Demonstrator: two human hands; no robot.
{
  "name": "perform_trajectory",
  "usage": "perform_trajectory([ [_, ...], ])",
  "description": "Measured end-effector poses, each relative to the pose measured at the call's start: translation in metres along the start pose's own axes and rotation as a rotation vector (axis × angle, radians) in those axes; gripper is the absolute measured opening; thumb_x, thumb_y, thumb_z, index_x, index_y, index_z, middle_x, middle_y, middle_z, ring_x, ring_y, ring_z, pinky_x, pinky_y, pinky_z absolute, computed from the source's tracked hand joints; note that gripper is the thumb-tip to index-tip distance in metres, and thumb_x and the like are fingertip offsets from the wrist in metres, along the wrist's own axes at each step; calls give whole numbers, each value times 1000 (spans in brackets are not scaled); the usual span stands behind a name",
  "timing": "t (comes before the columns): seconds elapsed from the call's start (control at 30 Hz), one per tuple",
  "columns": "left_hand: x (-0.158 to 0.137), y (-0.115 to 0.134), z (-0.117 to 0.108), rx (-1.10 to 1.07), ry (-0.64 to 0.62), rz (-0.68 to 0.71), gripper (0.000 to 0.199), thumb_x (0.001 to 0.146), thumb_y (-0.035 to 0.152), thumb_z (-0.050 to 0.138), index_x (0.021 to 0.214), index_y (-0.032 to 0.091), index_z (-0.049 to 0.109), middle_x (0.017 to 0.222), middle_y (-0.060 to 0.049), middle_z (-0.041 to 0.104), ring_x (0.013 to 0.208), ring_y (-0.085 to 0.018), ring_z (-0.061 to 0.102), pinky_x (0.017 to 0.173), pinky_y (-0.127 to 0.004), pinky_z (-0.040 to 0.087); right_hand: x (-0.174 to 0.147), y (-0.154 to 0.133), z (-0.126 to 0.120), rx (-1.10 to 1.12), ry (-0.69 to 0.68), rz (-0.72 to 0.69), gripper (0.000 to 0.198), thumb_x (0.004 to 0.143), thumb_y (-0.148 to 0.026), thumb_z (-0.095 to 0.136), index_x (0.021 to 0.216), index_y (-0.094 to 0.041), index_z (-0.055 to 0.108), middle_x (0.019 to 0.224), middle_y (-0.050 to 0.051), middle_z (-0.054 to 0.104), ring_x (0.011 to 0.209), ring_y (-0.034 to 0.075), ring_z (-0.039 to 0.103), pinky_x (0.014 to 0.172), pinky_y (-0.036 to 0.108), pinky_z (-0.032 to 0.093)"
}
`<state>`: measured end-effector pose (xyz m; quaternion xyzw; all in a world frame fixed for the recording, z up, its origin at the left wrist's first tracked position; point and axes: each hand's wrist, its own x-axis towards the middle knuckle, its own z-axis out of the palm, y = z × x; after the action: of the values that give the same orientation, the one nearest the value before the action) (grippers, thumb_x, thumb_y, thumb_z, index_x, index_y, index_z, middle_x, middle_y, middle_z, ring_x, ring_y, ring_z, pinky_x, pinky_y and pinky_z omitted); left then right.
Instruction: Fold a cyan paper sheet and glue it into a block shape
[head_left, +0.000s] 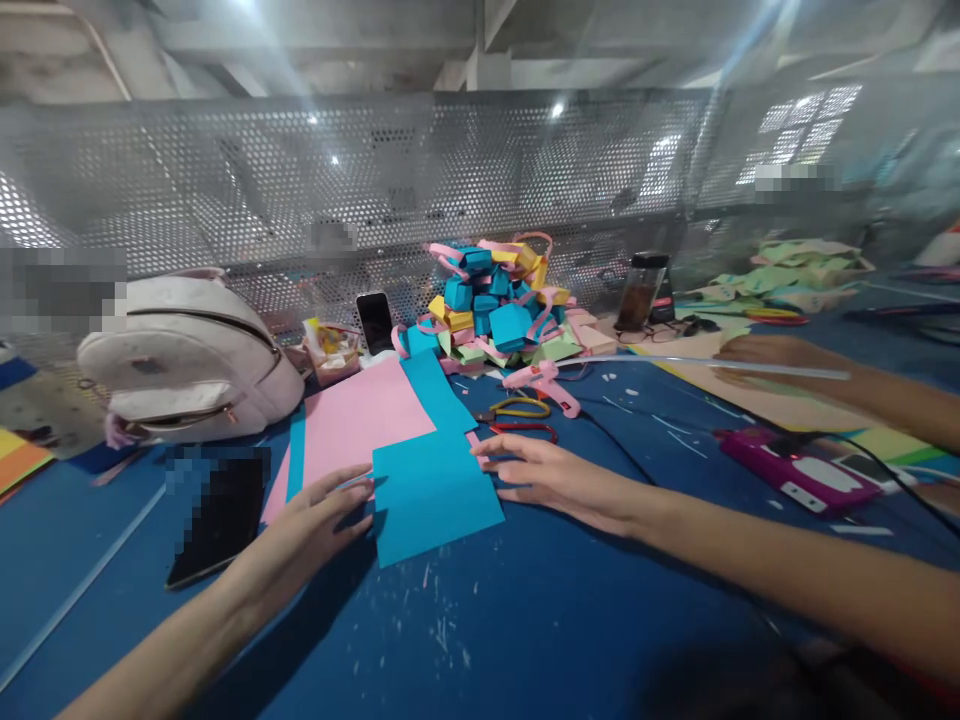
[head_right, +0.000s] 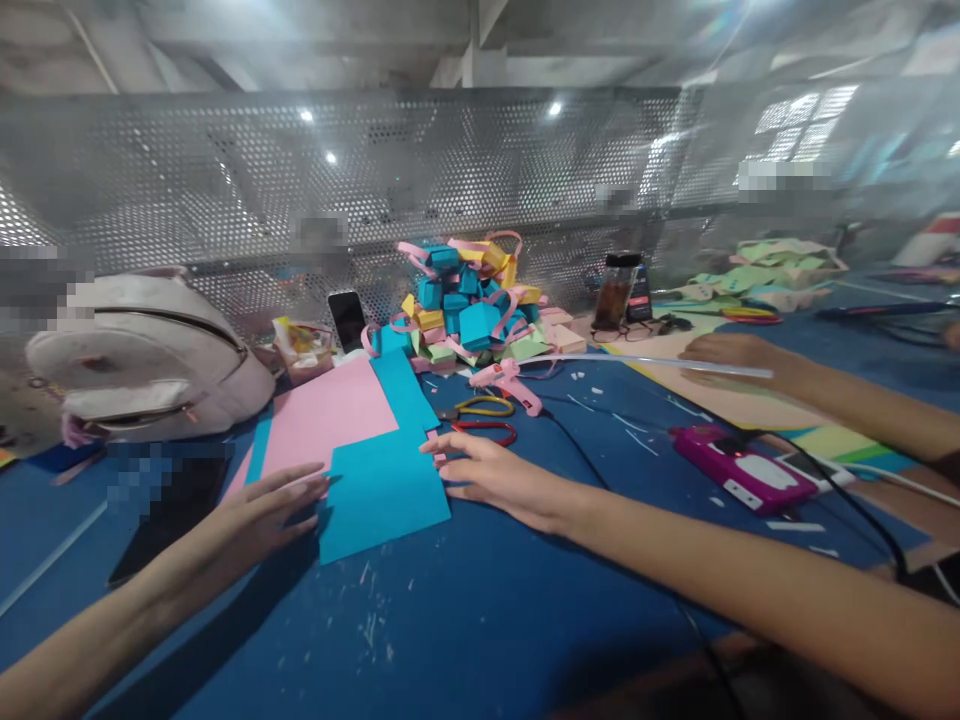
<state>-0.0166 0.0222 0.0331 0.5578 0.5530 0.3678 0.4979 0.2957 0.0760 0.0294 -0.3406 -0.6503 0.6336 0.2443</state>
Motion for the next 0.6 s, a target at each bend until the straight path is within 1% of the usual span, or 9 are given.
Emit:
perform_trajectory([
  [0.07,-2,6,3,-36,7,-27,43,96,40,53,131,17,54,137,-17,57,126,-27,55,100,-40,49,2,-1,4,122,20,12,35,95,-22,50,130,-19,49,138,12,47,125,18,52,104,37,45],
  [0.13,-3,9,5,-56,12,-30,43,94,39,56,130,16,55,133,-15,61,121,-26,60,99,-39,50,5,0,9,189,29,-14,35,93,-20,52,128,-18,48,136,11,49,120,17,56,104,37,45],
  [0.23,-4,9,10,-56,16,-23,42,89,36,63,126,18,60,125,-10,66,108,-24,66,90,-35,54,9,3,15,274,72,-45,35,90,-17,56,125,-18,47,133,11,52,110,14,61,103,34,47],
  [0.3,-6,9,14,-45,9,-15,40,85,36,67,122,21,64,120,-6,69,103,-23,66,84,-32,54,12,7,18,320,122,-56,35,87,-17,60,121,-18,48,134,10,49,109,14,62,101,32,49],
  [0.37,-8,10,18,-38,2,4,42,84,37,70,123,22,65,118,-5,69,103,-23,65,83,-30,53,14,9,20,362,154,-69,36,84,-20,66,117,-18,51,134,10,47,112,16,60,100,31,49],
  [0.43,-10,13,21,-39,12,33,48,83,41,71,127,23,63,123,-6,67,108,-25,63,87,-30,52,14,11,21,396,178,-83,38,80,-24,72,113,-19,54,130,8,50,112,17,59,100,30,49],
  [0.47,-12,15,23,-43,21,47,50,84,45,69,128,23,63,126,-7,66,112,-27,61,89,-31,51,14,11,21,403,194,-83,39,79,-27,75,112,-20,55,127,8,52,112,17,59,99,30,49],
  [0.53,-15,18,24,-74,35,62,52,89,55,59,130,22,62,132,-8,63,118,-30,58,94,-35,49,13,10,22,401,216,-72,40,78,-33,76,110,-21,55,118,6,56,108,17,60,97,31,49],
  [0.6,-18,21,25,-105,41,68,58,92,62,47,130,21,63,133,-10,62,119,-33,57,96,-40,48,12,7,22,377,213,-68,40,79,-39,75,108,-21,54,108,5,60,98,16,62,92,32,50],
])
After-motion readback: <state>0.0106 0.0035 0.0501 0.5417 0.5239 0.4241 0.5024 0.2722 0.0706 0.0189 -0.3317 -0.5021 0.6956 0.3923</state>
